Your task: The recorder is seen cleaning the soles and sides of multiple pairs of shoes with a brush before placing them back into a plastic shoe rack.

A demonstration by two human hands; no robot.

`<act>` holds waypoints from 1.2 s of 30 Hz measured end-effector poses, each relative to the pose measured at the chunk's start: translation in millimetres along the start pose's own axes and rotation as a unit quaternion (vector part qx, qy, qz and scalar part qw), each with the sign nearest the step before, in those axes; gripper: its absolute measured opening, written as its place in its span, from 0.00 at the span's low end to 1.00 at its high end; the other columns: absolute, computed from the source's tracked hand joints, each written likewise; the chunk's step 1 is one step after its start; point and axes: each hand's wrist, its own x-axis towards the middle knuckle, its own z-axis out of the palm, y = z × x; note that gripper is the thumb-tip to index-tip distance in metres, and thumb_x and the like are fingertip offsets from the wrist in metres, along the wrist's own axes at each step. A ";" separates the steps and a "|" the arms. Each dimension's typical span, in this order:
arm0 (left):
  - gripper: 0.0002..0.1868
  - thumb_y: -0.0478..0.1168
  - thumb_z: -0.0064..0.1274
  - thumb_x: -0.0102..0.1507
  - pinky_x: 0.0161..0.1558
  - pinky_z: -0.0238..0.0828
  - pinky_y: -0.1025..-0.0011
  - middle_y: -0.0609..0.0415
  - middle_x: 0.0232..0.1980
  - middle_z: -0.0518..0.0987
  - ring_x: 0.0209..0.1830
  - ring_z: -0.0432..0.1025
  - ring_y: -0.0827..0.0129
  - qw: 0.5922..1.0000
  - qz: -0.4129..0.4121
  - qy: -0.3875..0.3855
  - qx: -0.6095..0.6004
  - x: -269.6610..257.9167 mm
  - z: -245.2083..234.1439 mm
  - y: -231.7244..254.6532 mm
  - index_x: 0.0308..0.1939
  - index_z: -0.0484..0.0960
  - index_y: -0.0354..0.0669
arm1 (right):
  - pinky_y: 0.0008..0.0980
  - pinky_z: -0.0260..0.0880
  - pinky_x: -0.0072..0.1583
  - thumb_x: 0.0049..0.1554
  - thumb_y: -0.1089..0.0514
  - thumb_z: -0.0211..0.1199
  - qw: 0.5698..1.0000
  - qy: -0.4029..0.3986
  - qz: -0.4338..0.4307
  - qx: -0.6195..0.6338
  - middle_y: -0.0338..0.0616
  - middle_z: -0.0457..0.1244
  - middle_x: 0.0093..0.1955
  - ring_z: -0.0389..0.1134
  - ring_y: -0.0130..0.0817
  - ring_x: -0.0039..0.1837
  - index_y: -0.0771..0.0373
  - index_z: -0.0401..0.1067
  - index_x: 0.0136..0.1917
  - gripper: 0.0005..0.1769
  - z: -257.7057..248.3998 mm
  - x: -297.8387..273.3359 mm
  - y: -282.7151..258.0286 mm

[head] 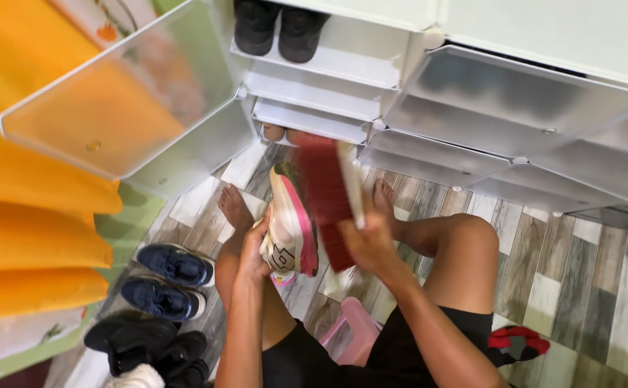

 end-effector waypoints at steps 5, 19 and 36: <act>0.19 0.43 0.45 0.70 0.52 0.78 0.58 0.45 0.53 0.82 0.49 0.80 0.58 0.994 -0.023 -0.077 -0.071 16.0 -39.8 -9.1 0.62 0.75 0.38 | 0.41 0.68 0.69 0.60 0.66 0.54 0.995 -0.043 0.046 -0.079 0.66 0.62 0.68 0.69 0.54 0.67 0.60 0.43 0.85 0.43 19.5 -12.4 51.7; 0.23 0.47 0.48 0.70 0.49 0.77 0.60 0.44 0.54 0.82 0.47 0.79 0.60 0.995 -0.049 0.046 0.075 -4.8 19.2 4.1 0.63 0.76 0.33 | 0.64 0.35 0.76 0.56 0.63 0.59 0.977 -0.029 -0.045 -0.208 0.63 0.61 0.74 0.58 0.65 0.75 0.56 0.48 0.83 0.45 -32.1 26.4 13.1; 0.26 0.49 0.47 0.70 0.54 0.77 0.57 0.41 0.56 0.82 0.51 0.79 0.56 0.997 0.047 0.020 0.058 -22.1 42.1 18.2 0.63 0.75 0.29 | 0.42 0.63 0.70 0.59 0.61 0.57 0.985 0.079 0.095 -0.123 0.62 0.65 0.67 0.67 0.56 0.68 0.66 0.47 0.80 0.40 -9.4 32.2 3.3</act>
